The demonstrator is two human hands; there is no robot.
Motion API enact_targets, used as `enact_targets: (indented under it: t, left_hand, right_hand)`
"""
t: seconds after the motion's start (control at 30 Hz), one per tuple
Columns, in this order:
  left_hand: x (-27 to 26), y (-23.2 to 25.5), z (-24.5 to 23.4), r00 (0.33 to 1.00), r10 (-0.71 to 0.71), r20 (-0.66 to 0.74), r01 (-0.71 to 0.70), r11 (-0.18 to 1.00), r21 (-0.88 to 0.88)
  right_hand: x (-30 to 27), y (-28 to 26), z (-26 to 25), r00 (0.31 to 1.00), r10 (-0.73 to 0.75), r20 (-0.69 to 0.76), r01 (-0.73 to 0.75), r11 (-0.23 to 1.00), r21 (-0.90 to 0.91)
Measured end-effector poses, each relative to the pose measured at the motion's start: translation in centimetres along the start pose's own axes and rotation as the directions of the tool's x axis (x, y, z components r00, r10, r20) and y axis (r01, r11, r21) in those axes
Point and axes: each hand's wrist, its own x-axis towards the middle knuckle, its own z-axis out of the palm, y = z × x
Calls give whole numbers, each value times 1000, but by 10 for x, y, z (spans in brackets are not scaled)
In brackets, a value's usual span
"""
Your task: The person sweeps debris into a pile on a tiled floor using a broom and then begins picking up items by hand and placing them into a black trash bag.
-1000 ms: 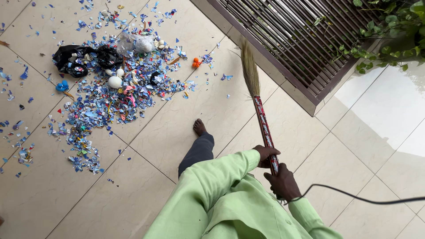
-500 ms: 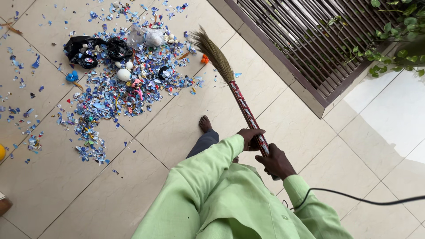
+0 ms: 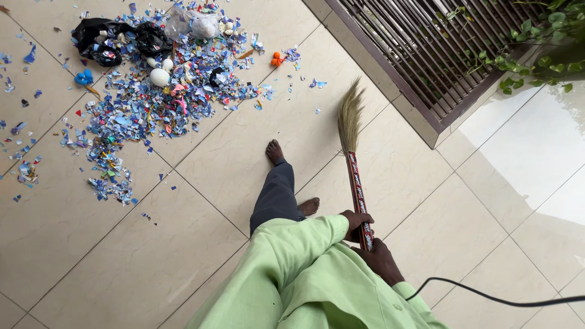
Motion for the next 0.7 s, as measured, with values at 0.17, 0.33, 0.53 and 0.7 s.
enact_targets:
  t: [0.17,0.33,0.53,0.7]
  left_hand:
    - [5,13,-52,967,148,-209,-191,960,-206]
    - [-17,72,-96,915,340,-216,-398,847,-353]
    - [-65,117,-72,889,417,-188,-457,837,-301]
    - [-70,103,-11,954,297,30,-271,903,-332]
  right_hand:
    - [36,-35,27,970,-224,96,218,973,74]
    - [59,-115,18,932,-317,176,308,948,77]
    - [-5,-158,-33,929,-326,175,309,944,118]
    - [-43,-124,-68,976,-204,79,204,979,12]
